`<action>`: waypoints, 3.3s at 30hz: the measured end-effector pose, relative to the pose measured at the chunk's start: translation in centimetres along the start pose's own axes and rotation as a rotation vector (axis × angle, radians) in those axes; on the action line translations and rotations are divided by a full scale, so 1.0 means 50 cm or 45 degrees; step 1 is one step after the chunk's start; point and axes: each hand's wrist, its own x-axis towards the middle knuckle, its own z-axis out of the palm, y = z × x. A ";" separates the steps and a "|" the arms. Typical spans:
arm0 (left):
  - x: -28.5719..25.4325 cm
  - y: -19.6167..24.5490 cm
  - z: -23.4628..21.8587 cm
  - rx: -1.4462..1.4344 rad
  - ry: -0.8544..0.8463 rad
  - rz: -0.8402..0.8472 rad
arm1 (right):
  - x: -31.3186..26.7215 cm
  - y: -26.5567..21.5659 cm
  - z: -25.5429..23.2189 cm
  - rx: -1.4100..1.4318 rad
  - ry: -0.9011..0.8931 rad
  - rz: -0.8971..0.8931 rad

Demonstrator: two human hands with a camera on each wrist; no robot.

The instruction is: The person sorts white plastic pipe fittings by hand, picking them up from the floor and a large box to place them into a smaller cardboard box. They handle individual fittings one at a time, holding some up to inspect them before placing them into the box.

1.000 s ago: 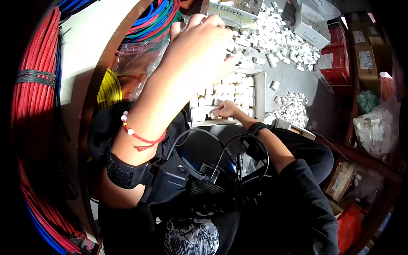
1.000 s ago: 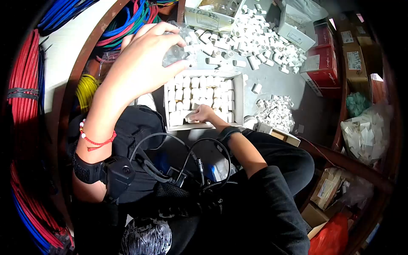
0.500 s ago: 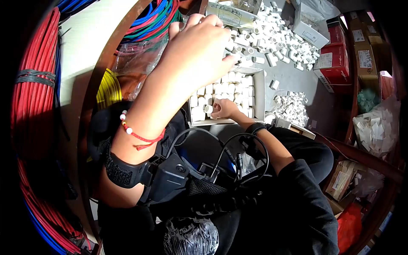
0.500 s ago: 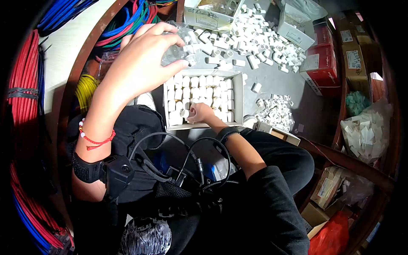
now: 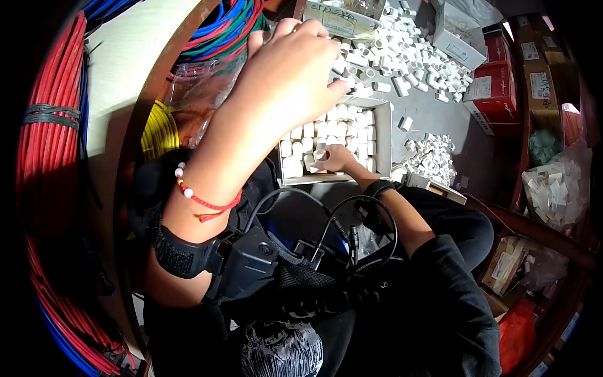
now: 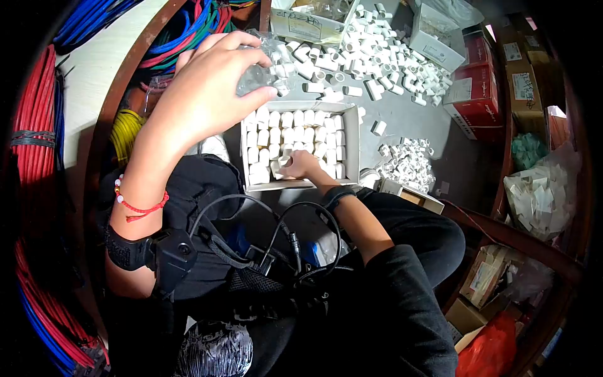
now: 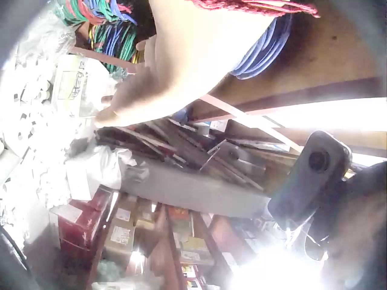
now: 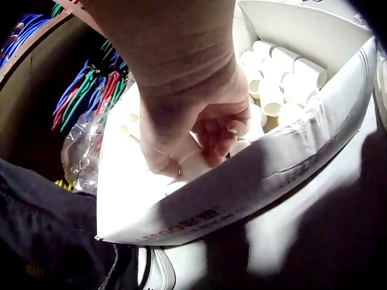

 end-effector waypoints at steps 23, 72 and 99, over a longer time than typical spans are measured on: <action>-0.005 -0.003 -0.001 -0.016 -0.019 0.009 | 0.025 -0.074 -0.092 -0.234 0.350 -0.310; -0.001 0.003 0.008 0.035 -0.025 -0.010 | -0.021 0.047 -0.014 0.067 -0.134 0.283; -0.002 -0.011 0.015 -0.120 0.122 0.034 | 0.166 -0.069 -0.054 -0.368 0.491 -0.472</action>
